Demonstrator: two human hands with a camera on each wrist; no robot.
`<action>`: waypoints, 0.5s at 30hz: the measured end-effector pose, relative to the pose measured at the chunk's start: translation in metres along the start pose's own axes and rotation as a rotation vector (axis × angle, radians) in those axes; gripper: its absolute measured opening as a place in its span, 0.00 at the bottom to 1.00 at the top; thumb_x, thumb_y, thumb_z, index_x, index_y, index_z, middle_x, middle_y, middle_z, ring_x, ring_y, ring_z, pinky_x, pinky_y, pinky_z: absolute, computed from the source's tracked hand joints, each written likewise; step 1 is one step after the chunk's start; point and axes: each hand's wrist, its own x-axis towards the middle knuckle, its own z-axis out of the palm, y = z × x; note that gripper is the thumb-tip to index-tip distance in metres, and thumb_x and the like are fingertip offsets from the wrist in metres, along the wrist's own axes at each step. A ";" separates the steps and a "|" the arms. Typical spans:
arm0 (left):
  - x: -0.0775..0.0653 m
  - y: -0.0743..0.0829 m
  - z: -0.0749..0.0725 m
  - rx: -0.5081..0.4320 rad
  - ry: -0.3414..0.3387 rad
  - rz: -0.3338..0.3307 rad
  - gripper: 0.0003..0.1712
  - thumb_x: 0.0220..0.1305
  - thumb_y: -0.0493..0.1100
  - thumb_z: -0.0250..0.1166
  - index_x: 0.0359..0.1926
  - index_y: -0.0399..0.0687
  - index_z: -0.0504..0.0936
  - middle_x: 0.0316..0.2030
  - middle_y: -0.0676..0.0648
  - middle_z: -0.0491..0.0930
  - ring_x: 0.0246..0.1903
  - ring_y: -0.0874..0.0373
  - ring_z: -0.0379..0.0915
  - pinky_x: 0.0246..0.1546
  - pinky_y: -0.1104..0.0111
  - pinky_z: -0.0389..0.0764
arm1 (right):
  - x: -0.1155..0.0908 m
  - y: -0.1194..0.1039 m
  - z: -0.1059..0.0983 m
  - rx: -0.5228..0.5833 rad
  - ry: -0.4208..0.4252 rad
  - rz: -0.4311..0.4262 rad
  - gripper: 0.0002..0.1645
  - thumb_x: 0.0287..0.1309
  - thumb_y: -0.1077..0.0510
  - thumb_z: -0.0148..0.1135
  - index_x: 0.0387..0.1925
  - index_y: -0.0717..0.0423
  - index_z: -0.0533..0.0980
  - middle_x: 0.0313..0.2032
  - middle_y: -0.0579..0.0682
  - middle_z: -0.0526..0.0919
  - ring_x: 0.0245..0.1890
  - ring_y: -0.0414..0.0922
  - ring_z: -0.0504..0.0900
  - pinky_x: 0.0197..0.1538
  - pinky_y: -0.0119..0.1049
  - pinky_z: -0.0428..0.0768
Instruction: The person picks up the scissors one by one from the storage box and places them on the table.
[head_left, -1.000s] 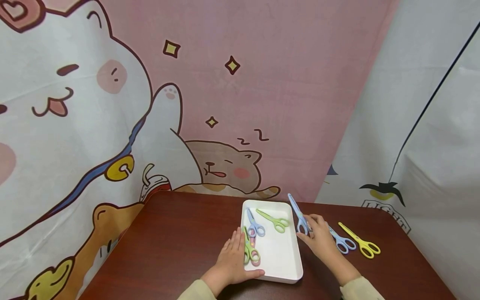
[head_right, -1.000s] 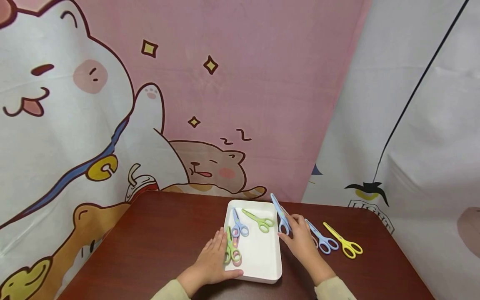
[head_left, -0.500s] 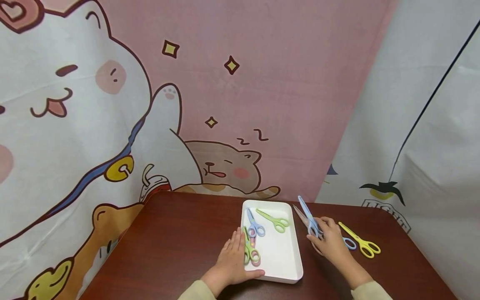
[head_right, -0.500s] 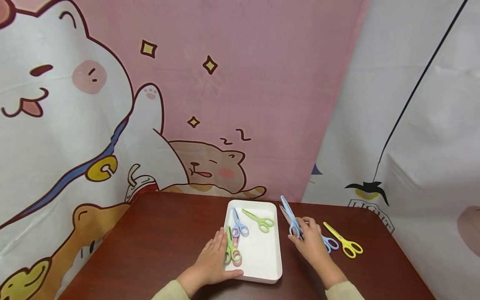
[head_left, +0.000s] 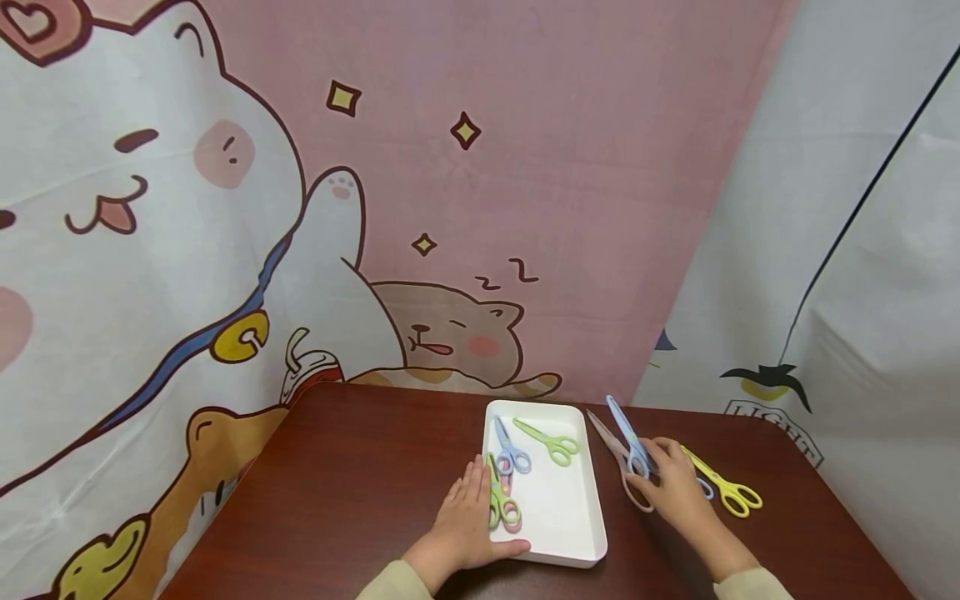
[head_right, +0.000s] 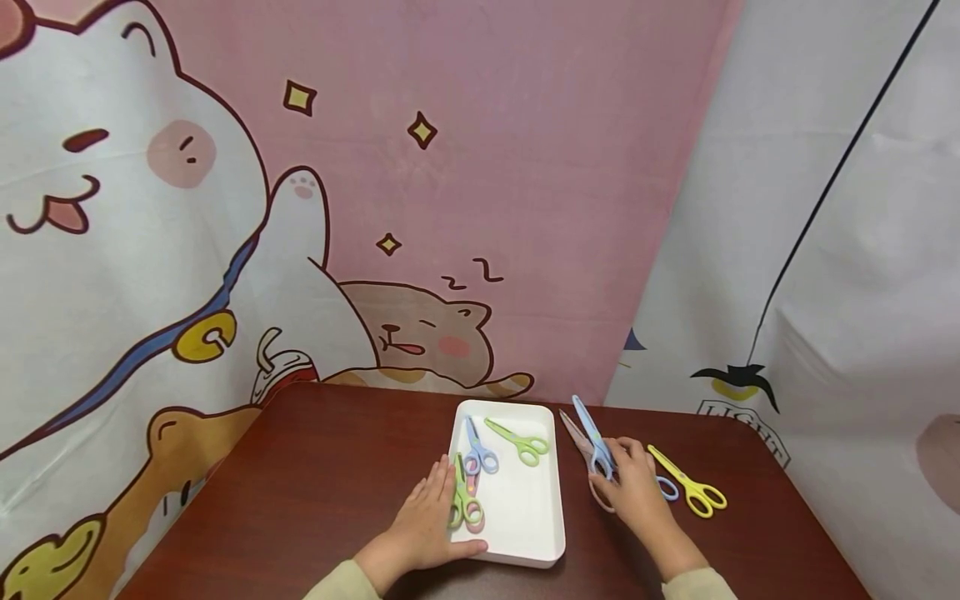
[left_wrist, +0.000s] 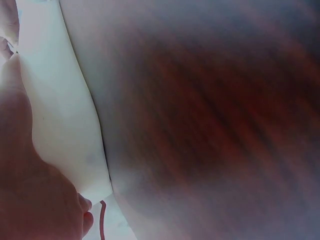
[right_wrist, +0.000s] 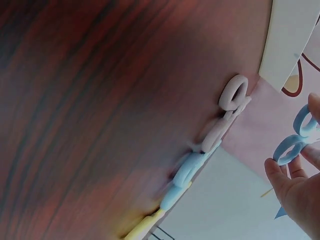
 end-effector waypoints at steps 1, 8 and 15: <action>0.000 0.001 -0.001 -0.002 -0.003 0.000 0.74 0.39 0.86 0.53 0.72 0.34 0.50 0.73 0.35 0.46 0.72 0.44 0.46 0.68 0.54 0.58 | -0.001 0.001 0.000 -0.002 0.005 -0.004 0.36 0.45 0.59 0.73 0.56 0.69 0.71 0.50 0.68 0.69 0.47 0.63 0.70 0.45 0.58 0.70; -0.001 0.003 -0.008 -0.012 -0.015 0.000 0.73 0.41 0.84 0.54 0.71 0.33 0.50 0.72 0.35 0.47 0.72 0.44 0.46 0.67 0.54 0.59 | -0.004 0.011 -0.006 -0.029 -0.010 0.013 0.36 0.45 0.58 0.73 0.56 0.68 0.71 0.50 0.68 0.69 0.46 0.63 0.70 0.42 0.57 0.71; -0.001 0.002 -0.005 -0.007 -0.005 0.000 0.73 0.40 0.85 0.53 0.71 0.33 0.50 0.72 0.34 0.47 0.71 0.44 0.47 0.67 0.54 0.59 | -0.007 0.023 -0.012 -0.051 -0.036 0.048 0.37 0.45 0.57 0.73 0.56 0.67 0.70 0.51 0.69 0.68 0.46 0.65 0.68 0.41 0.56 0.70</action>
